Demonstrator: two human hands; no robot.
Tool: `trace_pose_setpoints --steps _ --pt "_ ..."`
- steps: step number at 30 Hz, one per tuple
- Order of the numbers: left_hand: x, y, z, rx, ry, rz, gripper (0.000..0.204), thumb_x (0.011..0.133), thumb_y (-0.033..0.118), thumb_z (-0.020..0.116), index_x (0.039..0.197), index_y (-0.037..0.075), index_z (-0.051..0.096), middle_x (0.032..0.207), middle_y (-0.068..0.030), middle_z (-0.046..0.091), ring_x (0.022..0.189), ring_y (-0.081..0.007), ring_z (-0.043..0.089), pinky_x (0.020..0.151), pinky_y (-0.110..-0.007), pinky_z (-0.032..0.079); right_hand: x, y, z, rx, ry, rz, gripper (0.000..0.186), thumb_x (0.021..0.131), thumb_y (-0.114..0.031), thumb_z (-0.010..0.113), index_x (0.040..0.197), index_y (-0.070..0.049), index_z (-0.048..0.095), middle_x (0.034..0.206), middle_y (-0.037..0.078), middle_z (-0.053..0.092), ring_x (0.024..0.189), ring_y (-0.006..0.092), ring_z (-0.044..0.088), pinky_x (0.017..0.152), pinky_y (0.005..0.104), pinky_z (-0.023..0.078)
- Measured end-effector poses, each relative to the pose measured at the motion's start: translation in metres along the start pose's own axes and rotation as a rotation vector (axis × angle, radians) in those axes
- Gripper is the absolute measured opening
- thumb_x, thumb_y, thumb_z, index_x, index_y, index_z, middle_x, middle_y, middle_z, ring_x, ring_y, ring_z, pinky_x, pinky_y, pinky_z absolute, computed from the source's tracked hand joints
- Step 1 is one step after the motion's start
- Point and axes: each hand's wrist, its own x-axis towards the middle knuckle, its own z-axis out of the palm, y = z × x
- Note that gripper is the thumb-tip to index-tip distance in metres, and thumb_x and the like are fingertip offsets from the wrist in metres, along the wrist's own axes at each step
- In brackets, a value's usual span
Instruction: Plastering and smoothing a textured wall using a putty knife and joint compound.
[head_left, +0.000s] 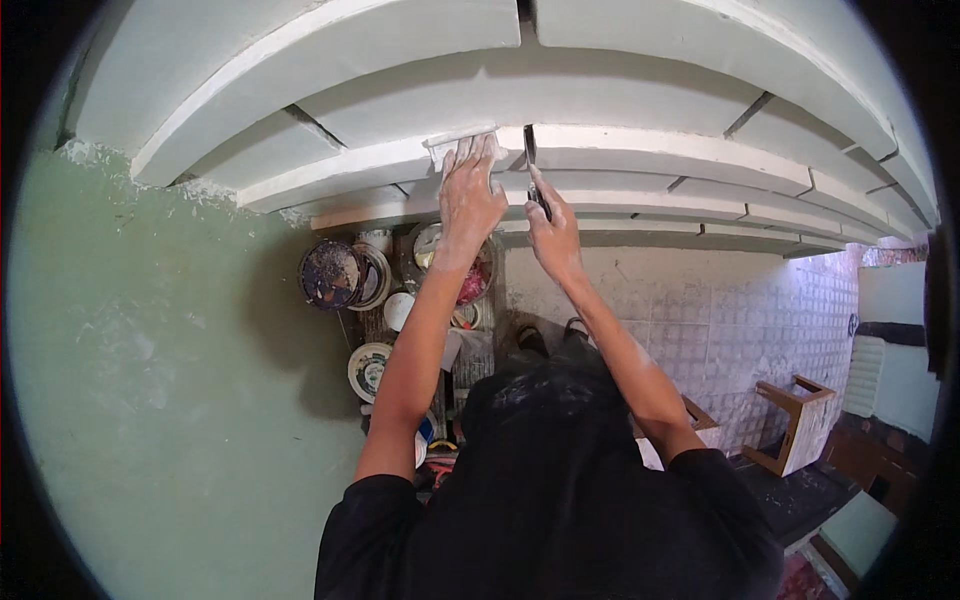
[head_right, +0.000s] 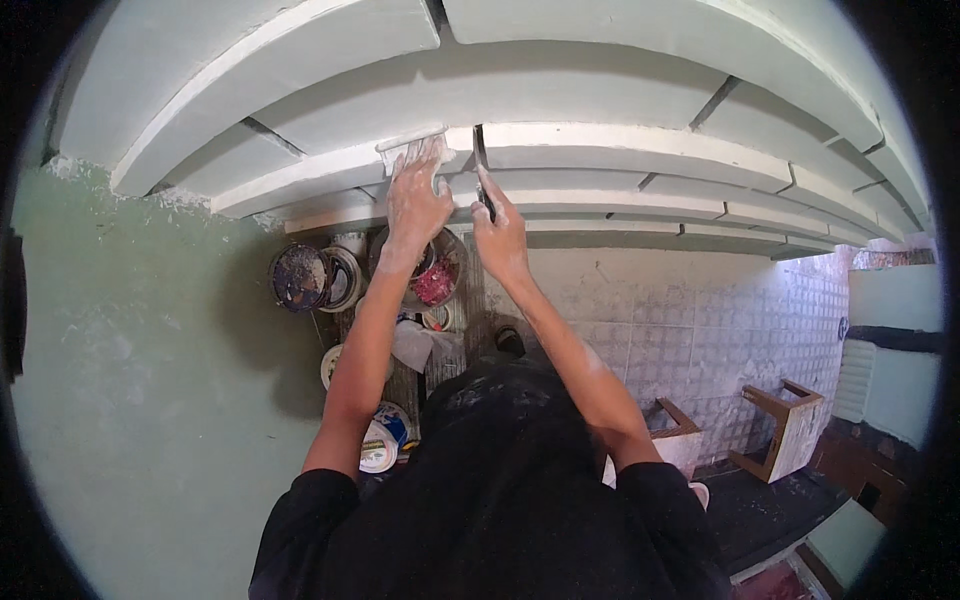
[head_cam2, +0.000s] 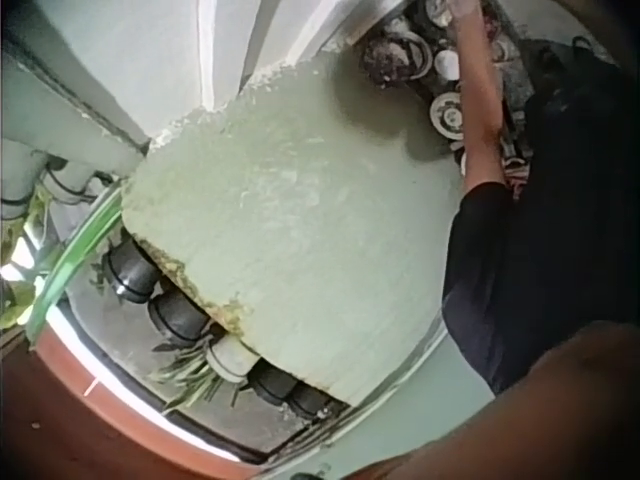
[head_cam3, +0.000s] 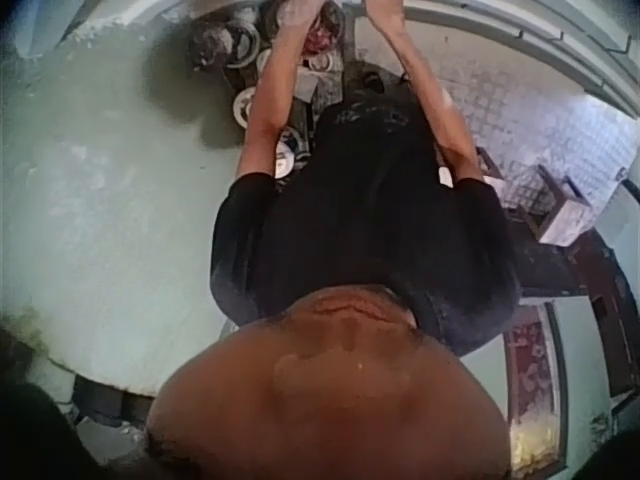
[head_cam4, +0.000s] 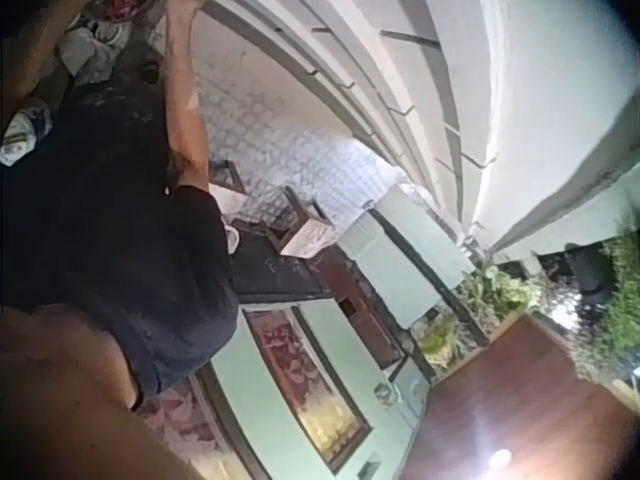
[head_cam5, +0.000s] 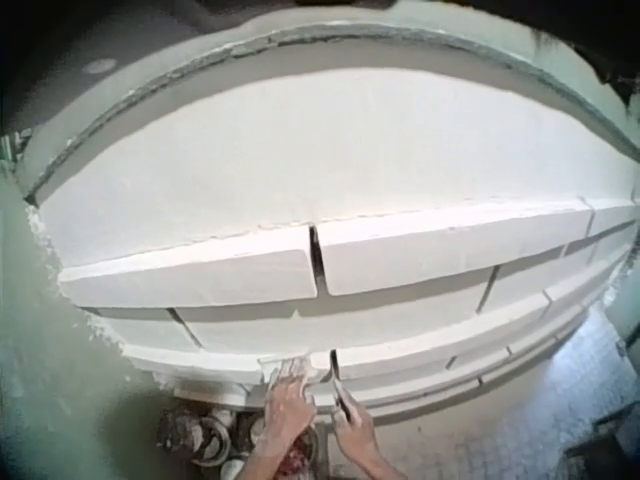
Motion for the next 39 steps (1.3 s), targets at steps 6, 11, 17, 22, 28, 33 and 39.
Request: trace_pose_setpoints --steps 6,11,17,22,28,33,39 --pt "-0.005 -0.002 0.005 0.030 0.156 0.056 0.049 0.077 0.008 0.059 0.124 -0.004 0.058 0.125 -0.0220 0.059 0.125 -0.0324 0.051 0.116 -0.043 0.028 -0.008 -0.009 0.001 -0.076 -0.002 -0.123 0.049 0.093 -0.012 0.049 0.141 -0.003 0.045 0.137 0.020 0.052 0.127 0.0293 0.051 0.106 0.0352 0.036" --pt "-0.004 -0.003 0.007 0.012 0.187 0.099 0.056 0.074 0.007 0.059 0.129 -0.004 0.054 0.124 -0.0224 0.059 0.123 -0.0323 0.052 0.115 -0.044 0.028 -0.016 -0.002 -0.001 -0.096 0.008 -0.183 0.049 0.092 -0.011 0.049 0.140 -0.003 0.045 0.136 0.019 0.053 0.127 0.0277 0.051 0.105 0.0336 0.037" --pt "-0.007 -0.007 0.010 0.047 0.180 0.106 0.061 0.072 0.005 0.059 0.132 -0.004 0.051 0.127 -0.0221 0.058 0.124 -0.0320 0.051 0.114 -0.043 0.029 -0.019 -0.002 0.004 -0.076 0.004 -0.142 0.050 0.091 -0.009 0.050 0.141 -0.004 0.044 0.137 0.018 0.053 0.127 0.0267 0.051 0.104 0.0330 0.038" --pt "-0.006 -0.001 0.009 0.009 0.170 0.069 0.060 0.072 0.004 0.058 0.132 -0.003 0.052 0.128 -0.0218 0.057 0.126 -0.0316 0.050 0.114 -0.043 0.029 -0.009 -0.001 0.005 -0.117 0.031 -0.107 0.052 0.090 -0.008 0.049 0.142 -0.004 0.044 0.133 0.019 0.056 0.119 0.0263 0.056 0.100 0.0335 0.041" --pt "-0.008 0.000 0.007 0.008 0.147 0.060 0.060 0.072 0.002 0.057 0.132 -0.002 0.052 0.131 -0.0197 0.056 0.126 -0.0315 0.050 0.114 -0.043 0.030 -0.006 0.004 0.002 -0.153 0.000 -0.074 0.052 0.091 -0.008 0.049 0.143 -0.007 0.043 0.119 0.017 0.062 0.096 0.0209 0.061 0.087 0.0321 0.047" --pt "-0.006 -0.005 0.006 0.074 0.163 0.109 0.060 0.072 0.002 0.058 0.131 -0.003 0.052 0.132 -0.0191 0.056 0.127 -0.0316 0.049 0.113 -0.042 0.030 -0.009 -0.002 0.001 -0.008 -0.019 0.031 0.051 0.090 -0.006 0.048 0.140 -0.004 0.044 0.131 0.023 0.056 0.121 0.0300 0.055 0.102 0.0339 0.040" --pt "-0.006 -0.006 0.004 0.016 0.218 0.148 0.055 0.074 0.005 0.060 0.129 -0.001 0.055 0.135 -0.0202 0.053 0.128 -0.0335 0.047 0.115 -0.042 0.029 -0.024 0.007 0.006 0.128 0.081 0.038 0.052 0.092 -0.005 0.048 0.144 -0.004 0.041 0.119 0.015 0.062 0.096 0.0182 0.061 0.084 0.0281 0.047"
